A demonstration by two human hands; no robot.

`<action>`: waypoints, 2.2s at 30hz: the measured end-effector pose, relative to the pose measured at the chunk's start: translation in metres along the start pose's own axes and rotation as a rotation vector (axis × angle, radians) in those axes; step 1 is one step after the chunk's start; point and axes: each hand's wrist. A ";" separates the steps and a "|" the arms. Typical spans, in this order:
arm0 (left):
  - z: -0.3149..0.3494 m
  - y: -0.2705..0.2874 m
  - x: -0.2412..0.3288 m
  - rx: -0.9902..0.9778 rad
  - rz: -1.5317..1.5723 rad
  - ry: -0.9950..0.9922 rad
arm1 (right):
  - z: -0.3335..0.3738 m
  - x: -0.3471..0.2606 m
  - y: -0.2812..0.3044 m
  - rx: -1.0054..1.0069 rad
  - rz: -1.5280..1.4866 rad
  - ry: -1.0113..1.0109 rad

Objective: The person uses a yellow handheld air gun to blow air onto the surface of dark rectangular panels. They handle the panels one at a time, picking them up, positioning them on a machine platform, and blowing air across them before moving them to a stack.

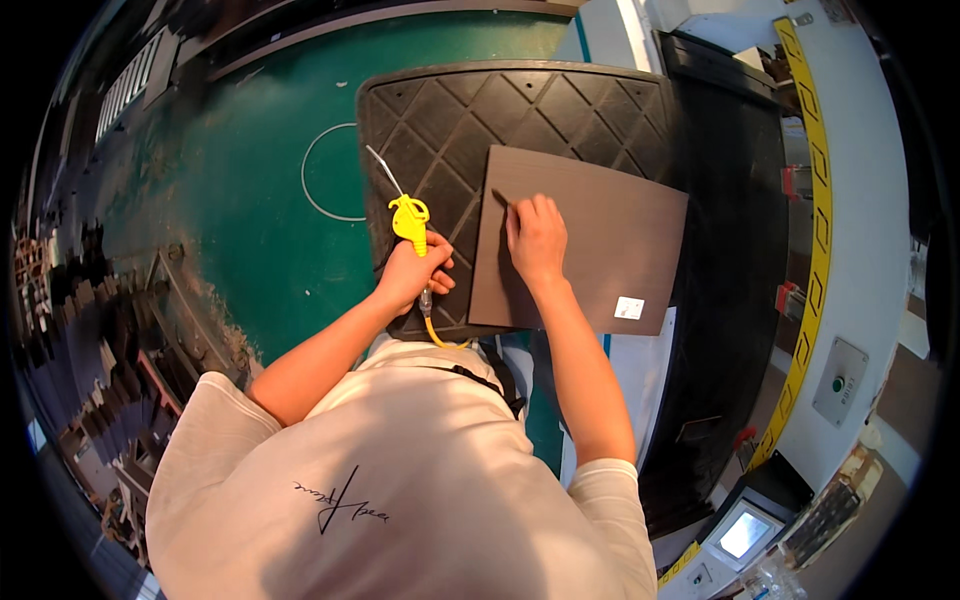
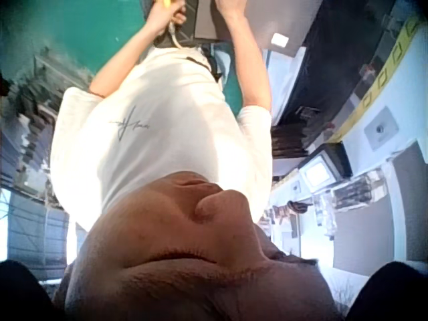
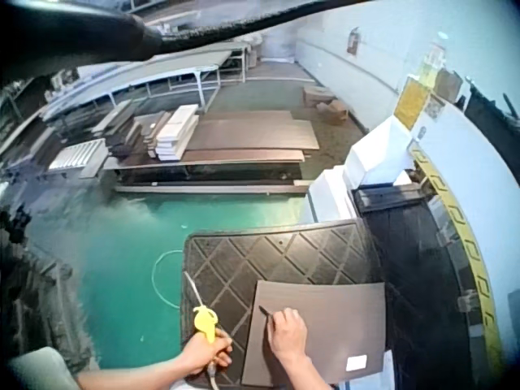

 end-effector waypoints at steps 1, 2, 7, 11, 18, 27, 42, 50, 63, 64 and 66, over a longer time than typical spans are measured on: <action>-0.007 -0.004 -0.003 -0.007 -0.072 -0.013 | -0.017 0.011 0.001 0.061 0.009 -0.064; -0.014 -0.006 -0.007 -0.037 -0.128 -0.020 | -0.029 0.026 0.004 0.122 0.022 -0.128; -0.028 -0.016 -0.004 -0.084 -0.328 0.113 | -0.013 0.163 0.068 0.320 0.254 -0.482; -0.033 -0.020 0.008 -0.139 -0.305 0.154 | 0.072 0.300 0.144 0.285 0.419 -0.997; -0.035 -0.021 0.002 -0.110 -0.284 0.131 | 0.054 0.232 0.159 0.285 0.066 -0.526; -0.033 -0.033 -0.005 -0.005 -0.447 0.041 | 0.004 0.256 0.178 -0.129 0.290 -0.075; -0.036 -0.026 -0.009 -0.053 -0.372 -0.005 | 0.279 0.113 0.224 0.069 0.232 -0.441; -0.003 -0.015 0.002 -0.326 -0.461 0.055 | 0.254 0.032 0.426 0.991 0.440 -0.734; 0.079 -0.081 0.015 -0.551 -0.176 0.110 | 0.244 0.072 0.516 0.498 0.534 -1.053; 0.072 -0.088 0.010 -0.575 -0.053 0.081 | 0.217 0.046 0.474 0.645 0.290 -0.916; 0.073 -0.116 0.019 -0.706 0.026 0.152 | 0.188 0.007 0.364 0.261 -0.100 -0.676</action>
Point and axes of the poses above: each hand's wrist, its own z-axis away from the middle knuckle, its own y-axis out of the back of the hand, x = y × z, and after that the axes turned 9 degrees about -x, right-handed
